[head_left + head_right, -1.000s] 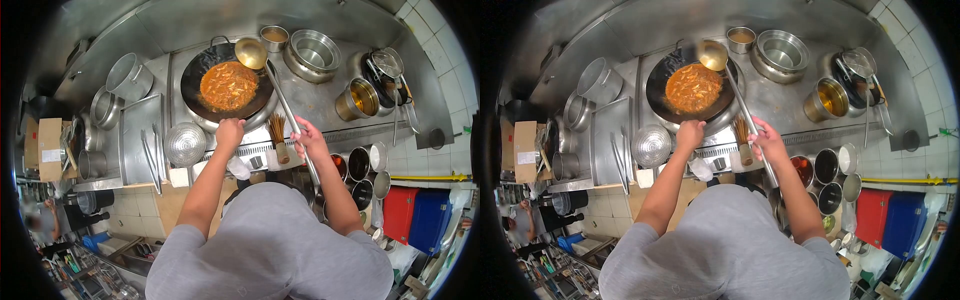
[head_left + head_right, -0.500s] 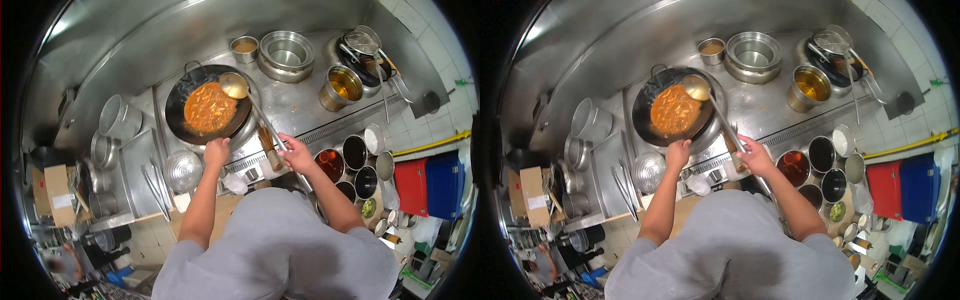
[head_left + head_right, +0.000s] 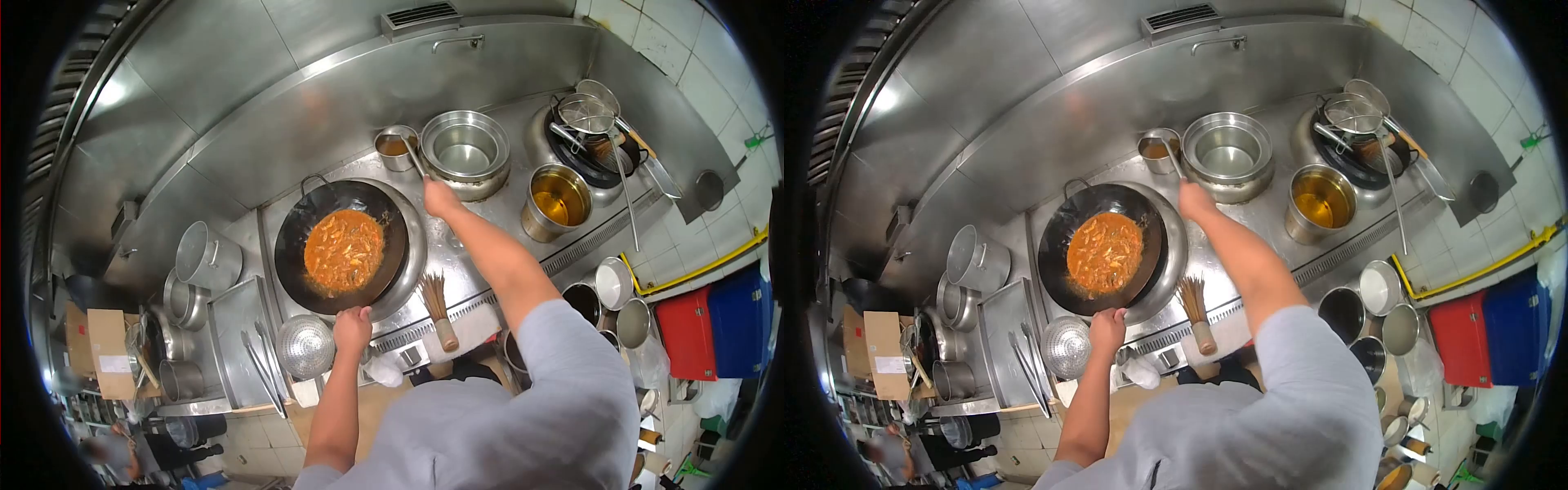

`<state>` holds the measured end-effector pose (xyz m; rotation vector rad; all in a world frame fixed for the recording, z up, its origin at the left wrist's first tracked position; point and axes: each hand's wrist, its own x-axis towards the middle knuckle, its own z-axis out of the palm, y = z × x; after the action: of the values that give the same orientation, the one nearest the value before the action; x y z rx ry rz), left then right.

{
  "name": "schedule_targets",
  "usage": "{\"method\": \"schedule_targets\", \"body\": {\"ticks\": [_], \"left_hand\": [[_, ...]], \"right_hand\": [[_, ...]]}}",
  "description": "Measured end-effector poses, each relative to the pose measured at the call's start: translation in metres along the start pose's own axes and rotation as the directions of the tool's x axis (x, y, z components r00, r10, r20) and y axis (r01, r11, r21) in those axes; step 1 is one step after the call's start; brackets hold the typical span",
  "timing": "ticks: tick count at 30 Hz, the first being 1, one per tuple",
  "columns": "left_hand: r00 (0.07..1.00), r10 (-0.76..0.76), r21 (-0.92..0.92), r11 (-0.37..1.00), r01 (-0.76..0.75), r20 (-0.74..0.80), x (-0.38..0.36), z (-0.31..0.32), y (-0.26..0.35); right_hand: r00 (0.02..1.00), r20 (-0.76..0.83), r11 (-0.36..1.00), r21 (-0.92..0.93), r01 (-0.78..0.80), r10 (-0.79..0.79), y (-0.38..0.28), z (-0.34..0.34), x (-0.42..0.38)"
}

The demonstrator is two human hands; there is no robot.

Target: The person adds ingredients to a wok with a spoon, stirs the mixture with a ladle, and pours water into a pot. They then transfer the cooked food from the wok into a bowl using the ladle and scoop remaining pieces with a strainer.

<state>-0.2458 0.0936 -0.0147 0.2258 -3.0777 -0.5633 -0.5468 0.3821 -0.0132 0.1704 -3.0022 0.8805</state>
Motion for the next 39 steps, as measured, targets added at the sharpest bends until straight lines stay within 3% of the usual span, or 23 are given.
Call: {"method": "schedule_targets", "body": {"ticks": [2,4,5,6,7,8,9,11,15,16,17,19,21,22,23,24,25,27,29,31,33,35,39], "left_hand": [[1.000,-0.013,0.004,1.000,0.013,-0.002,0.001,-0.002,0.001],[1.000,-0.009,0.024,1.000,0.009,-0.001,0.004,-0.003,0.001],[1.000,-0.004,0.031,1.000,0.004,0.002,0.003,-0.002,0.001],[1.000,-0.005,0.038,0.999,0.005,0.005,0.003,-0.002,0.002],[1.000,0.002,0.042,0.999,-0.002,-0.001,0.003,-0.002,0.002],[1.000,0.014,0.046,0.999,-0.014,-0.006,0.004,-0.003,0.002],[1.000,0.026,0.051,0.998,-0.025,-0.004,0.007,-0.002,-0.001],[1.000,0.016,-0.019,1.000,-0.016,0.018,0.008,0.005,-0.013],[0.996,0.088,-0.043,0.995,-0.089,-0.011,0.007,0.008,-0.019],[0.995,0.102,-0.034,0.994,-0.103,-0.017,0.007,0.009,-0.019],[0.993,0.114,-0.032,0.993,-0.115,-0.010,0.009,0.010,-0.021],[0.998,0.052,0.055,0.997,-0.054,0.040,0.010,0.013,-0.020],[1.000,-0.020,0.098,0.995,0.019,0.007,0.005,0.014,-0.008],[0.994,-0.096,0.138,0.985,0.101,-0.044,0.002,0.009,0.004],[0.995,-0.094,0.143,0.985,0.098,-0.034,-0.002,0.004,0.020],[0.974,0.032,0.193,0.981,0.012,-0.224,-0.005,-0.002,0.038],[0.902,0.164,0.257,0.965,-0.062,-0.400,-0.004,-0.002,0.052],[0.919,0.212,-0.080,0.964,-0.252,-0.331,0.003,0.007,0.073],[0.994,0.104,-0.421,0.901,-0.105,-0.025,0.016,0.026,0.100],[0.981,0.137,-0.491,0.869,-0.053,0.136,0.042,0.058,0.119],[0.952,0.252,-0.485,0.863,-0.141,0.172,0.081,0.105,0.125],[0.846,0.022,-0.658,0.639,0.398,0.533,0.117,0.131,0.155],[0.706,-0.071,-0.663,0.290,0.690,0.705,0.186,0.180,0.195]], "right_hand": [[0.998,0.046,0.998,-0.056,-0.033,0.035,-0.012,0.008,0.041],[0.890,0.436,0.917,0.284,-0.279,0.136,-0.032,-0.005,0.071],[0.887,0.442,0.915,0.288,-0.283,0.136,-0.006,0.029,0.092],[0.893,0.445,0.561,0.724,-0.401,0.064,0.022,0.052,0.133],[0.912,0.411,0.016,0.912,-0.411,0.007,0.047,0.082,0.160],[0.902,0.406,0.385,0.817,-0.429,0.144,0.038,0.051,0.133],[0.904,0.399,0.377,0.823,-0.426,0.150,0.029,0.020,0.102],[0.997,0.040,0.921,0.382,-0.078,0.068,0.026,-0.021,0.043],[0.966,-0.179,0.885,0.458,-0.088,0.189,0.059,-0.025,-0.007],[0.943,-0.307,0.936,0.351,-0.012,0.127,0.066,-0.024,-0.017],[0.939,-0.313,0.935,0.353,-0.022,0.140,0.072,-0.027,-0.022],[0.931,-0.180,0.912,0.327,-0.248,0.317,0.080,-0.042,-0.036],[0.912,-0.252,0.927,0.280,-0.251,0.323,0.093,-0.047,-0.040],[0.904,-0.036,0.699,0.648,-0.303,0.426,0.110,-0.047,-0.031],[0.884,0.197,0.328,0.876,-0.353,0.425,0.125,-0.048,-0.025],[0.887,0.269,0.055,0.949,-0.311,0.376,0.130,-0.060,-0.028],[0.880,0.402,-0.157,0.915,-0.372,0.254,0.137,-0.080,-0.038],[0.843,0.534,-0.567,0.714,-0.410,0.063,0.154,-0.084,-0.051],[0.862,0.503,-0.598,0.709,-0.372,0.059,0.153,-0.098,-0.079],[0.878,0.476,-0.633,0.696,-0.339,0.053,0.148,-0.115,-0.111],[0.915,0.403,-0.613,0.714,-0.338,-0.035,0.150,-0.129,-0.141],[0.901,0.433,-0.608,0.709,-0.357,-0.024,0.146,-0.144,-0.170],[0.889,0.457,-0.529,0.747,-0.403,-0.032,0.133,-0.186,-0.223]]}}
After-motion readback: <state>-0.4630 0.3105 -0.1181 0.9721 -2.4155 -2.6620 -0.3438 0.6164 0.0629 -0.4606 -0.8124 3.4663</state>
